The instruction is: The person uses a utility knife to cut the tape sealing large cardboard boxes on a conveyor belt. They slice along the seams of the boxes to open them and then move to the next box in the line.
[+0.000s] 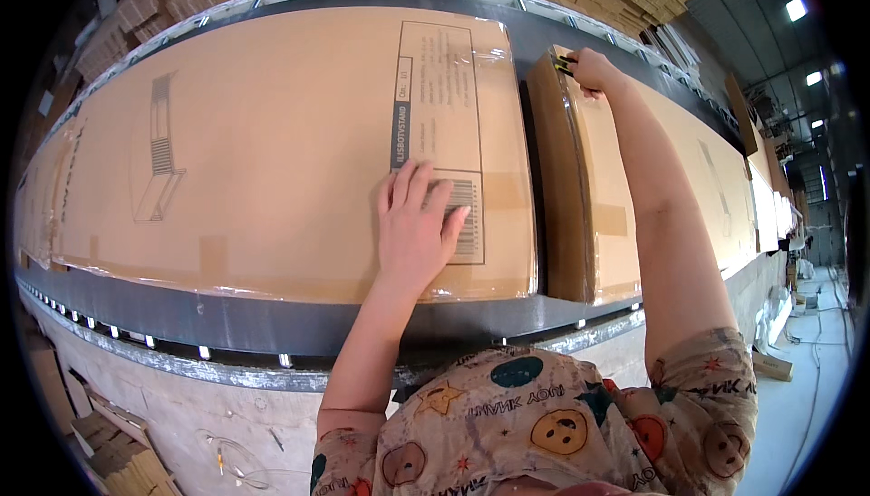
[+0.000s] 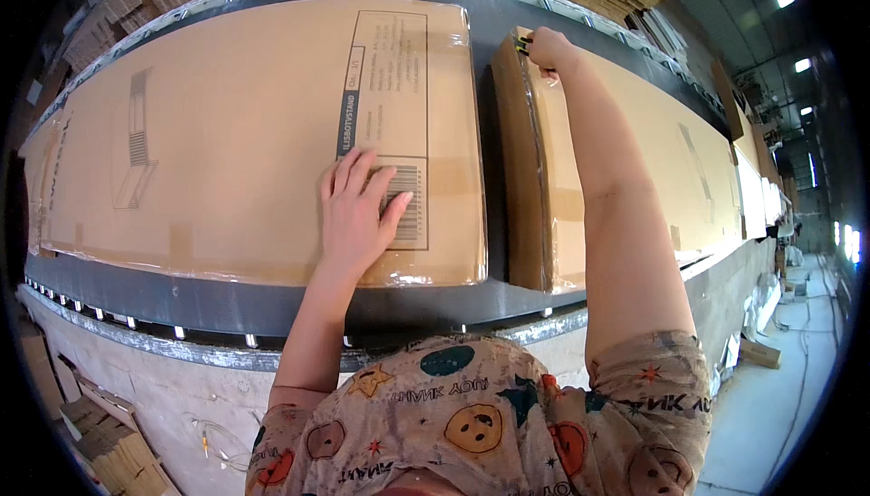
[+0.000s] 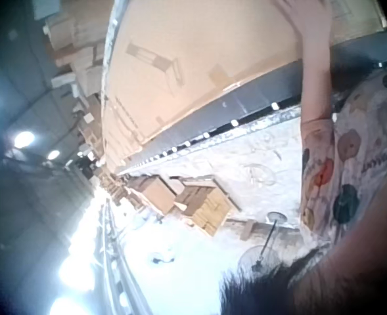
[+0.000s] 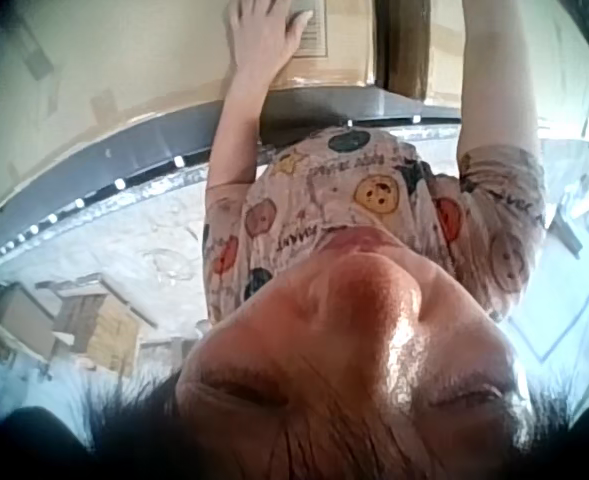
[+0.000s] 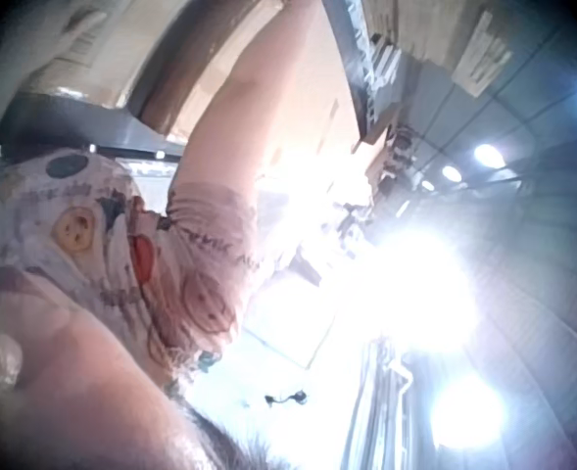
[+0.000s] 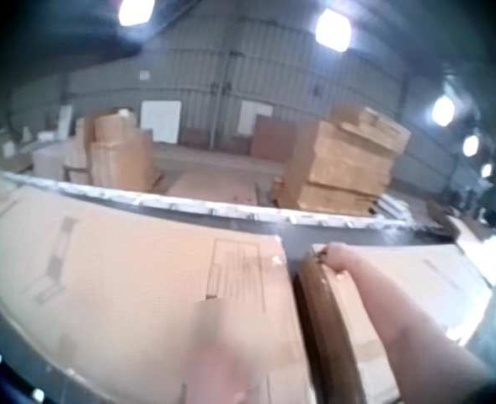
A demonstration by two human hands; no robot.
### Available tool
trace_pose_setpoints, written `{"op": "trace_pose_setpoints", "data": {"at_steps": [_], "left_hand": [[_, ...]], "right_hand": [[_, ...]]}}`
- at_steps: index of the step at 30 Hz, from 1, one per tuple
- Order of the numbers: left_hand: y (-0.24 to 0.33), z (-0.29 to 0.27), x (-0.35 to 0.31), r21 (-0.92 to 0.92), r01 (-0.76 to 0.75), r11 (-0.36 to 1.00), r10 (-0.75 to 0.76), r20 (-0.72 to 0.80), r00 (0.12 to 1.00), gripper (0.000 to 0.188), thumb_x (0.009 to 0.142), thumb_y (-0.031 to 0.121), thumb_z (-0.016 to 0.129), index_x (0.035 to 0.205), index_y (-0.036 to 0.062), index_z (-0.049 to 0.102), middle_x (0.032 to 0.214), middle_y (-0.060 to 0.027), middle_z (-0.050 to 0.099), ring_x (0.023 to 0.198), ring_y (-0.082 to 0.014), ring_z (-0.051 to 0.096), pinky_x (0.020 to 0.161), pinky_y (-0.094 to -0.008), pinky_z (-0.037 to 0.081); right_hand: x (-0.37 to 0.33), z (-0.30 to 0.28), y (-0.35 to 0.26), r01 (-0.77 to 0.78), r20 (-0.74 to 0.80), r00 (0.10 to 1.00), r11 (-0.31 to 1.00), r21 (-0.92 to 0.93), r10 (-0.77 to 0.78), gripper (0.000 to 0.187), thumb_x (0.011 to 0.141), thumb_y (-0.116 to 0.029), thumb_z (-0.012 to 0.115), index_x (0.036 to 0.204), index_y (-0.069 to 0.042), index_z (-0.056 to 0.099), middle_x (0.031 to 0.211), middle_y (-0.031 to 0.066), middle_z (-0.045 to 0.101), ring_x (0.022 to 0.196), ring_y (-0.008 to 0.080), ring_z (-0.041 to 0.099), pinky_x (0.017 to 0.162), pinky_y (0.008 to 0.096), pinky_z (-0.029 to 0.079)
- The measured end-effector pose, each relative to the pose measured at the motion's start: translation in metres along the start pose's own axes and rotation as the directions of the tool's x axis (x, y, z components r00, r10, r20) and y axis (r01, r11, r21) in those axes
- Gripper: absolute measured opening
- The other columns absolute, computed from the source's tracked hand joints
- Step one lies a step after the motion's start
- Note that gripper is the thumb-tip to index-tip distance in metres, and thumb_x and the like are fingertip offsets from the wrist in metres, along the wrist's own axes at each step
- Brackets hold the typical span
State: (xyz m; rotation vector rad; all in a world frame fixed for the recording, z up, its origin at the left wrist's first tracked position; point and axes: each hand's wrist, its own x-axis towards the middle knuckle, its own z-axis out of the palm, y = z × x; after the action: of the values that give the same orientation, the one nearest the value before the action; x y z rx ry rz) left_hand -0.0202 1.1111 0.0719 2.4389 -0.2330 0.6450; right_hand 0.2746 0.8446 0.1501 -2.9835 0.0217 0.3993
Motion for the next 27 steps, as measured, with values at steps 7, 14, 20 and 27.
{"op": "trace_pose_setpoints", "data": {"at_steps": [7, 14, 20, 27], "left_hand": [[-0.009, 0.01, -0.006, 0.0, -0.009, 1.0, 0.009, -0.049, 0.999, 0.03, 0.077, 0.027, 0.068, 0.099, 0.0065, 0.064, 0.119, -0.0112, 0.055, 0.119, -0.029, 0.044, 0.1, -0.0459, 0.03], [-0.015, 0.018, -0.007, 0.013, -0.028, 1.0, 0.029, -0.059, 0.998, 0.03, 0.078, 0.028, 0.068, 0.1, 0.0071, 0.066, 0.118, -0.0108, 0.058, 0.119, -0.0282, 0.046, 0.101, -0.0456, 0.03], [0.046, 0.041, 0.017, -0.075, -0.204, 0.976, 0.213, 0.143, 0.966, 0.024, 0.079, 0.024, 0.065, 0.097, 0.007, 0.067, 0.107, -0.0091, 0.062, 0.114, -0.0284, 0.049, 0.097, -0.0436, 0.036], [0.124, 0.135, 0.011, -0.373, -0.637, 0.675, 0.731, 0.223, 0.644, 0.019, 0.071, 0.004, 0.057, 0.088, 0.0066, 0.065, 0.09, -0.008, 0.059, 0.1, -0.0257, 0.052, 0.087, -0.0382, 0.042]], "right_hand": [[-0.06, -0.013, -0.016, -0.042, 0.273, 0.954, 0.96, -0.278, 0.121, 0.031, 0.082, -0.006, 0.042, 0.108, -0.008, 0.059, 0.057, 0.0143, 0.058, 0.041, 0.0189, 0.054, 0.036, 0.0335, 0.039], [-0.233, 0.014, 0.004, -0.037, 0.267, 0.96, 0.982, -0.185, 0.087, 0.017, 0.077, 0.001, 0.046, 0.079, 0.007, 0.062, 0.067, 0.0172, 0.064, 0.053, 0.0249, 0.064, 0.045, 0.0355, 0.052], [-0.367, 0.06, 0.027, 0.006, 0.315, 0.947, 0.975, -0.221, 0.066, 0.026, 0.082, -0.006, 0.048, 0.105, -0.006, 0.06, 0.074, 0.0169, 0.065, 0.055, 0.0277, 0.065, 0.055, 0.0368, 0.054], [-0.442, 0.133, 0.061, -0.035, -0.14, 0.99, 0.969, -0.246, 0.0, 0.048, 0.086, -0.015, 0.053, 0.133, -0.015, 0.044, 0.065, 0.0138, 0.062, 0.059, 0.0317, 0.063, 0.053, 0.0415, 0.051]]}}
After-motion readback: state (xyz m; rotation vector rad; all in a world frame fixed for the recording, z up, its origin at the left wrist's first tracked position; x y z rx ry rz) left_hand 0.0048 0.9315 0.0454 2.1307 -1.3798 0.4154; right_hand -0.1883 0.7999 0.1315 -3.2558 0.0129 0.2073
